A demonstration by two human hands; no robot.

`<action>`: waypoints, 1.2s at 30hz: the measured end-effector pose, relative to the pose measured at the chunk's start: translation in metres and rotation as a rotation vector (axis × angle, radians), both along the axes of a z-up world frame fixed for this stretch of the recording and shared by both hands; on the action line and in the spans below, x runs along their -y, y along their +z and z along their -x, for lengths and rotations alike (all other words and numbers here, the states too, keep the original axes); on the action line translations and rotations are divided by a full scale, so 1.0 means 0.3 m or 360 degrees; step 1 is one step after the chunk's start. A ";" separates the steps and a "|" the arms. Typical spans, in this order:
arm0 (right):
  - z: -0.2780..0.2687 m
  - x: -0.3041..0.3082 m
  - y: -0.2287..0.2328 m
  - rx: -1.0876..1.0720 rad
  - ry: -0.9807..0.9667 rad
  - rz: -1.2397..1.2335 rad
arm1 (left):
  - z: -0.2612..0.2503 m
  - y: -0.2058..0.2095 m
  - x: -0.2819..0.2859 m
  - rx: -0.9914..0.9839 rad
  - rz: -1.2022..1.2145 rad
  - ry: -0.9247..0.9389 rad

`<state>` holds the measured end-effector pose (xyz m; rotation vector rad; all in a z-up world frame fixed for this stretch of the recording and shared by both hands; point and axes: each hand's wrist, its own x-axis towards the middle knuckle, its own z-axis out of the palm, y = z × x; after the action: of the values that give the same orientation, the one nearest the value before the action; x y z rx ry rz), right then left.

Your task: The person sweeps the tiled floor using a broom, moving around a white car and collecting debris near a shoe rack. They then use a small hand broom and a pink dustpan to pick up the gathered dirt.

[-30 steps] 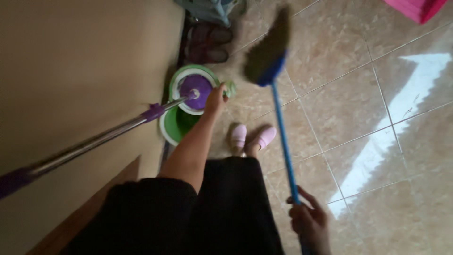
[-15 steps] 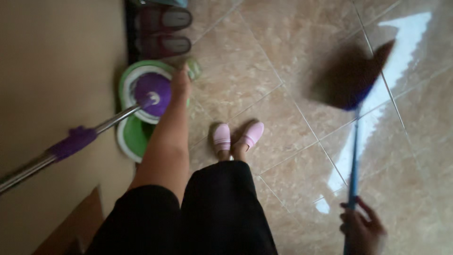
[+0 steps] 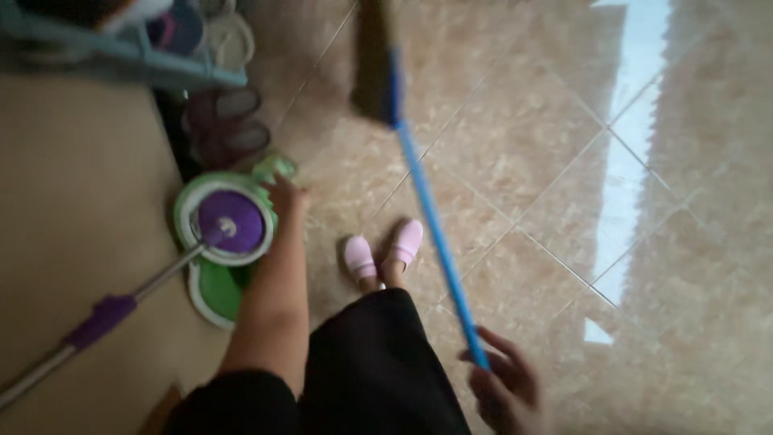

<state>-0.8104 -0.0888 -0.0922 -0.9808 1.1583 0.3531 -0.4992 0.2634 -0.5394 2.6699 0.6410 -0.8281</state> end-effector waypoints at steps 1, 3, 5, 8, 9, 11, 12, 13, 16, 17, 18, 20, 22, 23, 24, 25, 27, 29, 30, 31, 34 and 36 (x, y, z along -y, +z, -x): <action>-0.001 0.008 0.009 -0.0021 0.0047 0.0039 | 0.041 0.055 0.071 -0.0043 0.0066 0.0017; 0.005 0.025 -0.042 -0.0048 0.0144 0.0107 | 0.127 0.190 0.227 -0.0048 0.0256 -0.0012; 0.065 0.120 -0.117 -0.0104 0.0156 0.0273 | 0.195 0.372 0.398 0.0215 0.0635 -0.0218; 0.141 0.362 -0.283 -0.0016 0.0213 0.0664 | 0.249 0.684 0.660 0.0494 0.1179 -0.0478; 0.124 0.464 -0.341 -0.0171 0.0349 0.0870 | 0.265 0.794 0.744 0.0548 0.1330 -0.0561; 0.049 0.647 -0.402 -0.0093 0.0165 0.0969 | 0.296 0.989 0.891 0.0290 0.1547 -0.0429; 0.003 0.711 -0.395 -0.0063 0.0134 0.1165 | 0.303 1.073 0.952 0.0156 0.1650 -0.0360; -0.053 0.772 -0.364 -0.0051 0.0076 0.1120 | 0.295 1.141 1.010 0.0202 0.1776 -0.0432; -0.170 0.815 -0.156 0.0009 0.0053 0.1097 | 0.291 1.264 1.132 0.0283 0.1980 -0.0592; -0.179 0.793 -0.065 0.0165 -0.0012 0.0979 | 0.288 1.278 1.159 0.0284 0.1945 -0.0626; -0.185 0.772 0.023 0.0320 -0.0071 0.0861 | 0.288 1.281 1.185 0.0285 0.1911 -0.0656; -0.160 0.726 0.174 0.0378 -0.0216 0.0466 | 0.300 1.267 1.214 0.0127 0.2097 -0.0417; -0.107 0.635 0.263 0.0284 -0.0289 0.0055 | 0.291 1.255 1.212 0.0160 0.2152 -0.0397; -0.087 0.587 0.280 0.0284 -0.0278 -0.0078 | 0.268 1.259 1.204 0.0273 0.2121 -0.0498; -0.067 0.547 0.281 0.0324 -0.0331 -0.0316 | 0.254 1.274 1.207 0.0377 0.2085 -0.0600; -0.061 0.527 0.264 0.0368 -0.0381 -0.0554 | 0.241 1.295 1.220 0.0227 0.2016 -0.0493; -0.076 0.474 0.183 0.0598 -0.0453 -0.1292 | 0.226 1.341 1.232 -0.0073 0.1855 -0.0277; -0.150 0.471 0.062 0.0540 -0.0437 -0.1455 | 0.200 1.360 1.286 0.0211 0.1602 -0.0576; -0.202 0.481 -0.006 0.0533 -0.0451 -0.1510 | 0.178 1.357 1.310 0.0356 0.1463 -0.0717; -0.251 0.505 -0.070 0.0537 -0.0487 -0.1561 | 0.144 1.347 1.340 0.0322 0.1415 -0.0725; -0.385 0.696 -0.142 0.0605 -0.0648 -0.1539 | 0.057 1.306 1.473 0.0249 0.1440 -0.0735; -0.412 0.915 -0.151 0.0314 -0.0354 -0.0863 | -0.016 1.311 1.559 0.0259 0.1658 -0.0745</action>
<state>-0.6867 -0.3633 -0.1375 -0.3980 0.9103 0.3566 -0.4945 -0.2043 -0.1462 1.8609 -0.4070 -0.7378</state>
